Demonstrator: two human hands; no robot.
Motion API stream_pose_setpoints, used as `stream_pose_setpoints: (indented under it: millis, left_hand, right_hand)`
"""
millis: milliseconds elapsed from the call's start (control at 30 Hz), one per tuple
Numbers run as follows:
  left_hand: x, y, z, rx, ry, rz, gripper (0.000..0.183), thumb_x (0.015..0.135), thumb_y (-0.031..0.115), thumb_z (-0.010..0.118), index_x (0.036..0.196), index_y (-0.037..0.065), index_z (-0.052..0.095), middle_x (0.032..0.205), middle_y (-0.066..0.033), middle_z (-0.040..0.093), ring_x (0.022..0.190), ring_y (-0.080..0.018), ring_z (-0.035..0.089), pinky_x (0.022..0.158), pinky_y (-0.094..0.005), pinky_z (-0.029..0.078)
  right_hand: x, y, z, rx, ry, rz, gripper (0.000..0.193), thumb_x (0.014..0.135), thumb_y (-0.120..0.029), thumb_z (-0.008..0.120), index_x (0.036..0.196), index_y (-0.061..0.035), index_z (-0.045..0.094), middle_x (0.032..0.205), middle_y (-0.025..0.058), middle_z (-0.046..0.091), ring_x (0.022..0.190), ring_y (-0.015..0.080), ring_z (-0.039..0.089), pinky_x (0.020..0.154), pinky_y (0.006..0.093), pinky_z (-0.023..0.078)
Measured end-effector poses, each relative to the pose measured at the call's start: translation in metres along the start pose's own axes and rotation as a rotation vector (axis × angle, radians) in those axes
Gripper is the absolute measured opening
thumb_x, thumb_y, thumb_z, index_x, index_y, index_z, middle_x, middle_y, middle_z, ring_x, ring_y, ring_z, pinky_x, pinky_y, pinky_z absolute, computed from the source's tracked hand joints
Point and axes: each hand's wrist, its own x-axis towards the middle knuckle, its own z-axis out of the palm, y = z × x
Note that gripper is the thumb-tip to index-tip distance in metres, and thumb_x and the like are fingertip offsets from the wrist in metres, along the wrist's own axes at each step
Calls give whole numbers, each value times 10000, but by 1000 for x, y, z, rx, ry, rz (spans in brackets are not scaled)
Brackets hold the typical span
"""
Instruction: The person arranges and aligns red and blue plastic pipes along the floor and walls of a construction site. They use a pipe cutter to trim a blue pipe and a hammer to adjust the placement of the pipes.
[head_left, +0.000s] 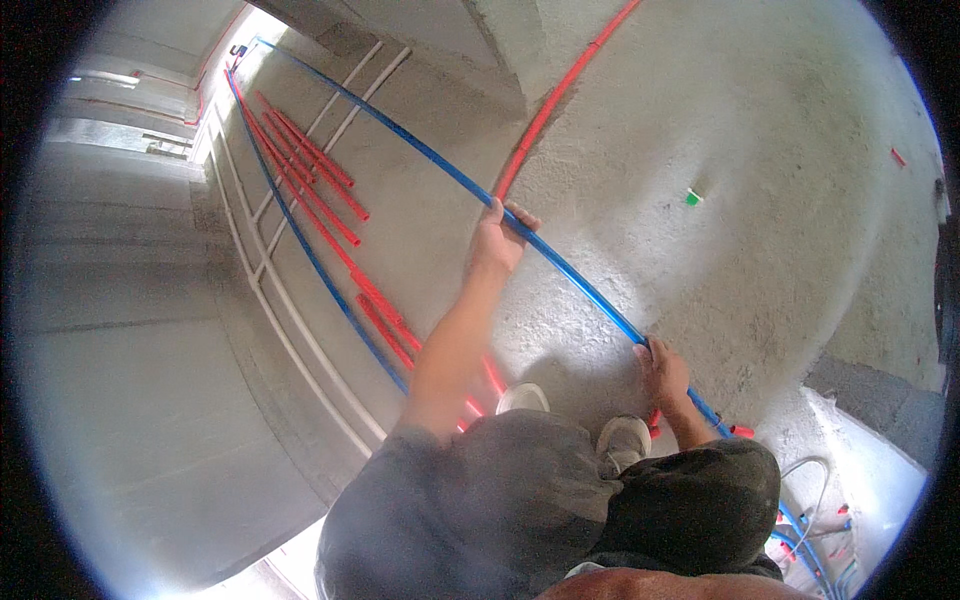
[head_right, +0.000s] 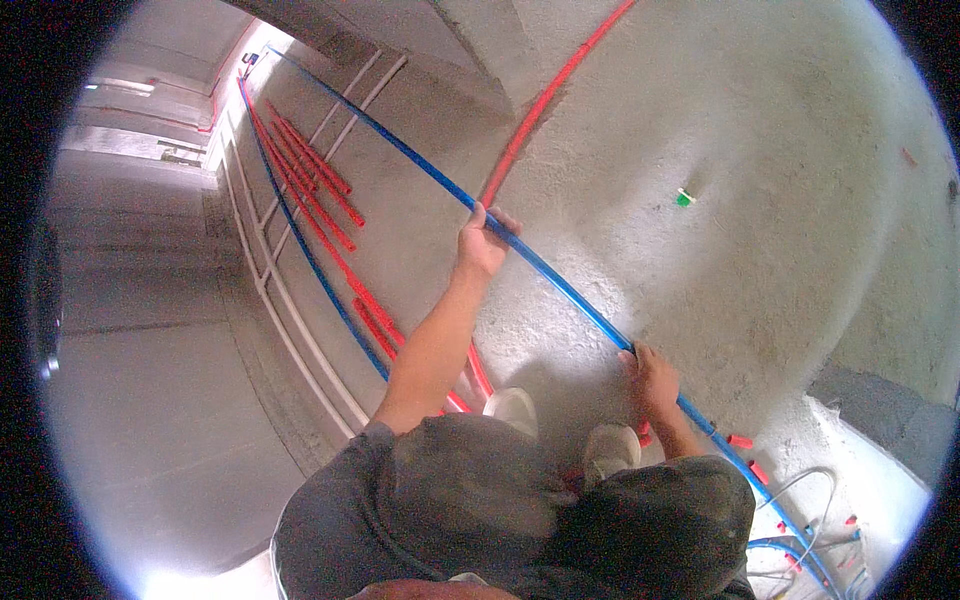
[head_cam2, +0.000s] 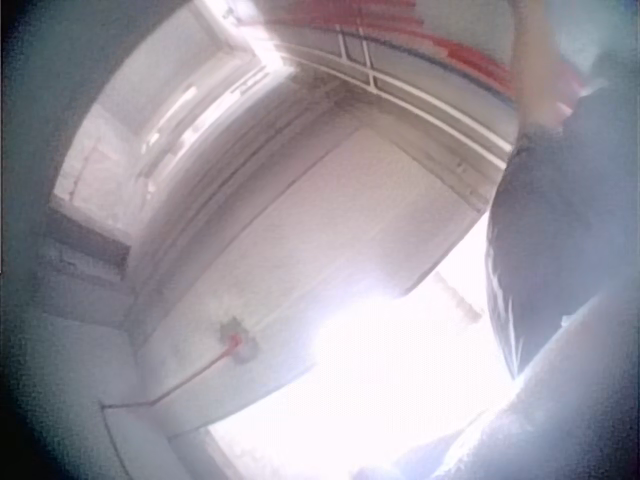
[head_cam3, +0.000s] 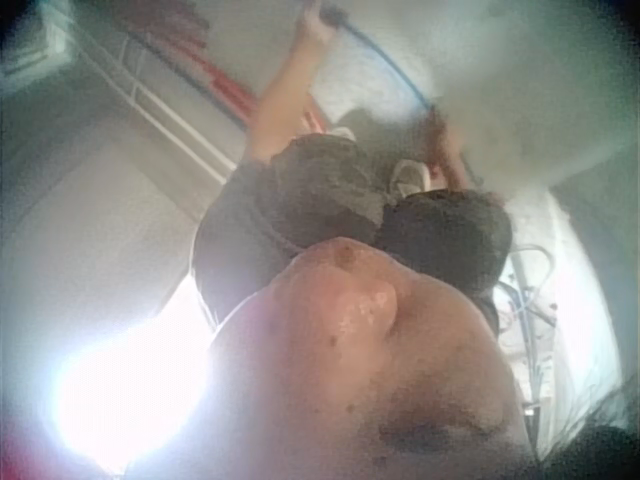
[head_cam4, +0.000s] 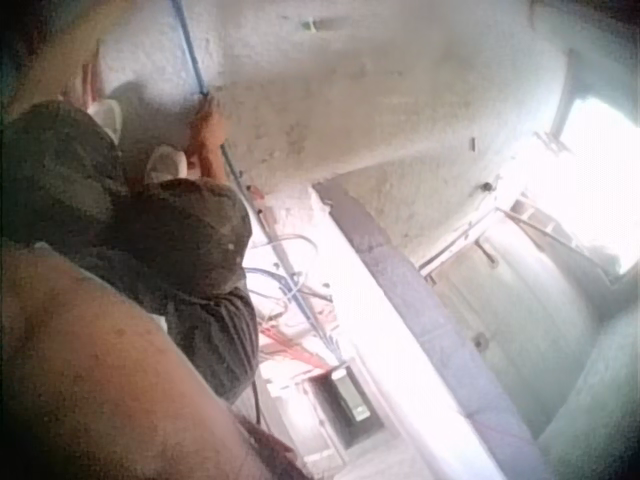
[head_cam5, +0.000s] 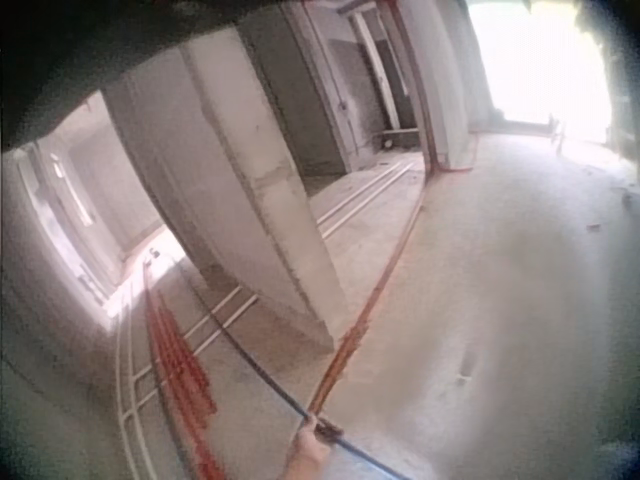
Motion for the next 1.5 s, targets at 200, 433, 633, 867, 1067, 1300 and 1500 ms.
stream_pose_setpoints:
  millis: [200, 433, 633, 867, 1067, 1300, 1500]
  left_hand:
    - [37, 7, -19, 39, 24, -112, 438, 998, 523, 564, 791, 149, 471, 593, 16, 375, 505, -152, 387, 509, -319, 358]
    - [60, -2, 3, 268, 594, -16, 387, 1034, 482, 507, 954, 103, 514, 620, -17, 438, 493, -175, 439, 490, -379, 415]
    - [46, -6, 21, 445, 654, 1, 264, 1007, 272, 578, 1115, 31, 581, 720, -99, 545, 562, -262, 545, 532, -459, 485]
    - [19, 6, 22, 401, 312, 23, 144, 930, 92, 614, 853, 12, 523, 648, -73, 502, 559, -238, 564, 510, -460, 508]
    - [19, 6, 16, 628, 375, -53, 188, 904, 104, 638, 982, -64, 604, 744, -154, 623, 679, -306, 661, 608, -488, 592]
    - [7, 27, 19, 1211, 354, -77, 358, 869, 225, 710, 1003, -98, 630, 778, -209, 666, 569, -299, 665, 471, -392, 551]
    - [15, 31, 6, 1259, 329, 121, 314, 834, 242, 720, 849, -64, 650, 683, -166, 644, 514, -258, 640, 424, -382, 493]
  right_hand:
    - [6, 2, 0, -36, -96, 6, 364, 987, -412, 584, 1182, -110, 639, 994, 195, 700, 922, 422, 672, 779, 517, 522]
    - [4, -11, -11, -40, -166, 54, 372, 988, -429, 573, 1162, -108, 640, 997, 183, 703, 917, 410, 677, 763, 507, 524]
    - [7, 10, 8, -82, 10, -68, 349, 979, -387, 595, 1153, -88, 646, 1006, 164, 698, 909, 394, 676, 750, 500, 527]
    - [-4, -6, 8, -27, 276, -146, 314, 900, -278, 706, 1144, -85, 667, 1007, 129, 676, 947, 363, 640, 783, 466, 524]
    - [1, -6, 2, -142, 314, -264, 335, 867, -259, 727, 1151, -85, 688, 1017, 104, 660, 952, 337, 619, 792, 444, 521]
    - [5, -2, 8, -141, 326, -281, 366, 858, -249, 735, 1171, -66, 688, 1045, 111, 648, 1002, 339, 603, 825, 449, 514]
    - [9, -13, 9, -135, 314, -323, 417, 879, -219, 713, 1255, -53, 643, 1079, 140, 642, 1033, 358, 593, 874, 443, 505]
